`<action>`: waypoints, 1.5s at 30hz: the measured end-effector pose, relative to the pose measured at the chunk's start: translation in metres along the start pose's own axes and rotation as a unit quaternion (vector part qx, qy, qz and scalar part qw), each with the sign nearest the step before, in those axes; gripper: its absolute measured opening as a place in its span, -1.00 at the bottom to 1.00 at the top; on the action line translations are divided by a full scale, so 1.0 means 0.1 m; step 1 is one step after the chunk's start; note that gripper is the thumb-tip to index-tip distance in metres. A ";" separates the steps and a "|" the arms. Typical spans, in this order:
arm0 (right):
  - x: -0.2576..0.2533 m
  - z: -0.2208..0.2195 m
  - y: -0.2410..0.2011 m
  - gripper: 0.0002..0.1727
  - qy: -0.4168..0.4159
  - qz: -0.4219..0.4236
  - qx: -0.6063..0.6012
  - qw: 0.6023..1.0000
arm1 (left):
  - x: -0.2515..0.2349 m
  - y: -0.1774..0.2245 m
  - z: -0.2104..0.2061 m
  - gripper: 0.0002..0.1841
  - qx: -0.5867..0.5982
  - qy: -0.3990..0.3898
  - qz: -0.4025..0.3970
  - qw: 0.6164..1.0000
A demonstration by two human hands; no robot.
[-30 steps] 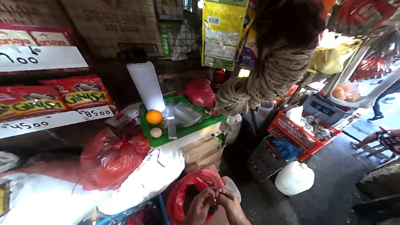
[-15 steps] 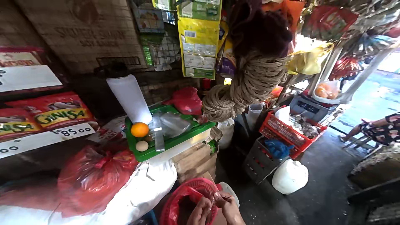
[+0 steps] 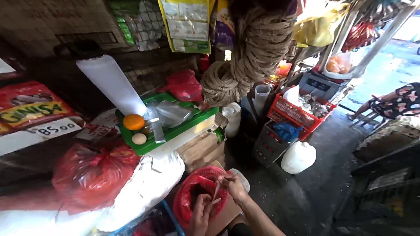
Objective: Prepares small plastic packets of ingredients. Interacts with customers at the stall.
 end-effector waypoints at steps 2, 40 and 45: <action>0.05 -0.09 0.06 -0.74 -0.045 0.018 0.022 0.999 | 0.14 -0.10 0.30 -0.66 -0.034 0.037 0.030 0.998; 0.54 -0.48 0.79 -0.65 -0.188 -0.029 0.248 0.950 | 0.94 -1.65 1.69 -0.72 -0.546 0.045 0.081 0.832; 0.56 -0.38 0.73 -0.64 -0.168 -0.032 0.235 0.957 | 0.84 -1.26 1.73 -0.75 -0.547 0.063 0.087 0.830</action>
Point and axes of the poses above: each hand's wrist, its own x-axis away from the middle knuckle, its own z-axis out of the back of the hand, y = z × x, the point moved 4 cm from there along -x, towards the middle knuckle, and after that the axes turned 14 degrees about y, right-handed, at the moved point
